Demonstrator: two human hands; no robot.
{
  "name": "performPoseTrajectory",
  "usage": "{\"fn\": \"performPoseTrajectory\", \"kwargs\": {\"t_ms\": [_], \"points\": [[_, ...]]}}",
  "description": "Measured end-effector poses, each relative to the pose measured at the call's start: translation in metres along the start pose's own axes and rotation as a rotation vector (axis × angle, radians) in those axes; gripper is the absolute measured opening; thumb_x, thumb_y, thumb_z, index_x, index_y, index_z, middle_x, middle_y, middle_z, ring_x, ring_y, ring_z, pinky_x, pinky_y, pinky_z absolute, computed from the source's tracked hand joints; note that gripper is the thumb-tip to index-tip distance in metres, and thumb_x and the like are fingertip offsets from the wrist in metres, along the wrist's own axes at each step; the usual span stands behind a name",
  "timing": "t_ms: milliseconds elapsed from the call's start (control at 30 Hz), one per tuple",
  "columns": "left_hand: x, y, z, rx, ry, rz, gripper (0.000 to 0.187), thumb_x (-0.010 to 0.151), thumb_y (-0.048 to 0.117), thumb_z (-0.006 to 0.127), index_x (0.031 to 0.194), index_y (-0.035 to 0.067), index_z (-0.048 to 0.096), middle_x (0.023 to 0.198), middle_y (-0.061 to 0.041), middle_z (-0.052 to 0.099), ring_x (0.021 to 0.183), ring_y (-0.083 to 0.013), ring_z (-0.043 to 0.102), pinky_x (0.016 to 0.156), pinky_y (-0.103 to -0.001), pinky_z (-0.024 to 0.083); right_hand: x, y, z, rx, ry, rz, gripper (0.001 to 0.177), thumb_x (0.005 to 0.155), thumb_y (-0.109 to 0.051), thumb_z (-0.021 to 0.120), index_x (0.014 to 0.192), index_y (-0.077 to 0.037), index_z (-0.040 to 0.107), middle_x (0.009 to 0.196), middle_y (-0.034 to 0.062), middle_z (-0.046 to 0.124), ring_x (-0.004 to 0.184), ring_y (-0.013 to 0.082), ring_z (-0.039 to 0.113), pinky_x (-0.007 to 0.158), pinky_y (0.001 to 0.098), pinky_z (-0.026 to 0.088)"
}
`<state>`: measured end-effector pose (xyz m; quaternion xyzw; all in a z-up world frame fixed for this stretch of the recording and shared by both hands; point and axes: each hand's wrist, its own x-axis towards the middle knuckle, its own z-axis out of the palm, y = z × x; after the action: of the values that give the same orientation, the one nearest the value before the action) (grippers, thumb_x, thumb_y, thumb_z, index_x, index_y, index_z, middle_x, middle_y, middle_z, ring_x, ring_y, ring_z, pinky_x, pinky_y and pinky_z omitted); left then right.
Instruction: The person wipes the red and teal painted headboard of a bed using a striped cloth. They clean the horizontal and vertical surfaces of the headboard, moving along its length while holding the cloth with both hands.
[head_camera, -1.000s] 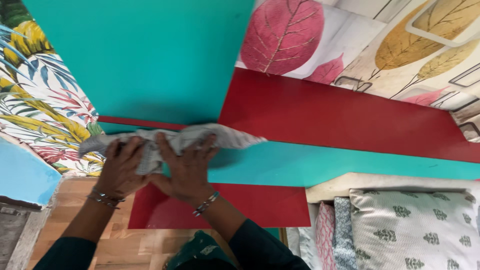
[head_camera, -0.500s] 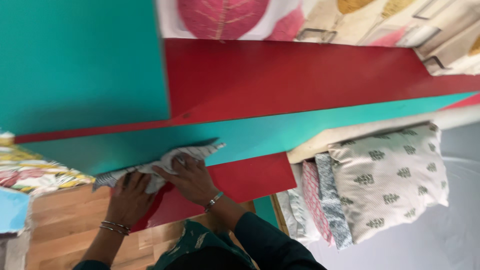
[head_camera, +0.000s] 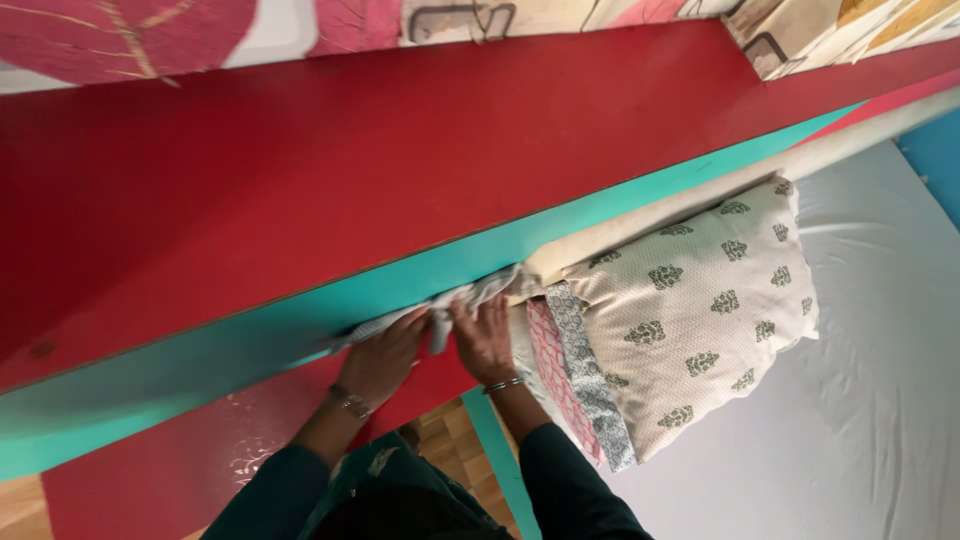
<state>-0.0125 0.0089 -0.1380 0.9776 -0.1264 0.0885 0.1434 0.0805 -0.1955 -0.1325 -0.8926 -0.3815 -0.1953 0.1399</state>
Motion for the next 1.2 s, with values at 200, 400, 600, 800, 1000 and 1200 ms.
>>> {"fn": "performPoseTrajectory", "kwargs": {"t_ms": [200,400,600,800,1000,1200], "points": [[0.065,0.060,0.002,0.066,-0.132,0.184,0.065,0.094,0.050,0.065,0.140,0.004,0.058,0.156,-0.010,0.043,0.152,-0.0279,0.022,0.121,-0.049,0.023,-0.024,0.072,-0.006,0.292,-0.182,0.436,0.056,0.102,-0.023,0.058,0.153,-0.004,0.042,0.116,0.0265,0.069,0.115,0.0438,0.064,0.105,0.0526,0.049],[0.025,0.020,0.038,-0.100,-0.485,-0.039,0.082,0.091,0.056,0.059,0.157,0.014,0.035,0.170,-0.010,0.021,0.153,-0.0292,0.011,0.122,-0.046,0.015,-0.039,0.045,0.060,0.093,-0.267,0.197,0.076,0.096,-0.044,0.063,0.152,0.001,0.040,0.150,0.0422,0.033,0.141,0.0605,0.030,0.117,0.0638,0.027],[-0.053,-0.031,0.052,-0.154,-0.475,-0.099,0.078,0.098,0.057,0.049,0.157,0.013,0.026,0.168,-0.009,0.016,0.155,-0.0272,0.012,0.125,-0.044,0.012,-0.028,-0.040,0.071,0.060,-0.461,0.320,0.094,0.093,-0.064,0.054,0.155,0.003,0.033,0.154,0.0419,0.027,0.148,0.0603,0.016,0.117,0.0697,0.013],[-0.187,-0.105,0.010,-0.128,-0.175,-0.069,0.059,0.098,0.034,0.049,0.150,0.008,0.042,0.161,-0.012,0.036,0.150,-0.0267,0.029,0.122,-0.045,0.022,-0.030,-0.191,0.088,0.083,-0.463,0.196,0.088,0.094,-0.060,0.056,0.154,0.002,0.039,0.151,0.0440,0.032,0.146,0.0610,0.021,0.118,0.0697,0.016],[-0.347,-0.162,-0.038,-0.001,-0.138,-0.348,0.042,0.089,0.016,0.054,0.130,0.008,0.059,0.151,-0.006,0.052,0.145,-0.0212,0.043,0.119,-0.046,0.032,-0.038,-0.379,0.115,0.215,-0.390,0.043,0.078,0.092,-0.052,0.062,0.150,-0.001,0.046,0.147,0.0446,0.036,0.144,0.0624,0.027,0.117,0.0722,0.019],[-0.488,-0.210,-0.060,0.027,-0.062,-0.595,0.048,0.084,0.002,0.052,0.131,0.009,0.061,0.150,-0.005,0.056,0.140,-0.0206,0.053,0.103,-0.041,0.050,-0.033,-0.503,0.148,0.462,-0.543,-0.300,0.070,0.089,-0.029,0.067,0.151,-0.001,0.049,0.152,0.0357,0.043,0.146,0.0528,0.037,0.116,0.0619,0.035]]}}
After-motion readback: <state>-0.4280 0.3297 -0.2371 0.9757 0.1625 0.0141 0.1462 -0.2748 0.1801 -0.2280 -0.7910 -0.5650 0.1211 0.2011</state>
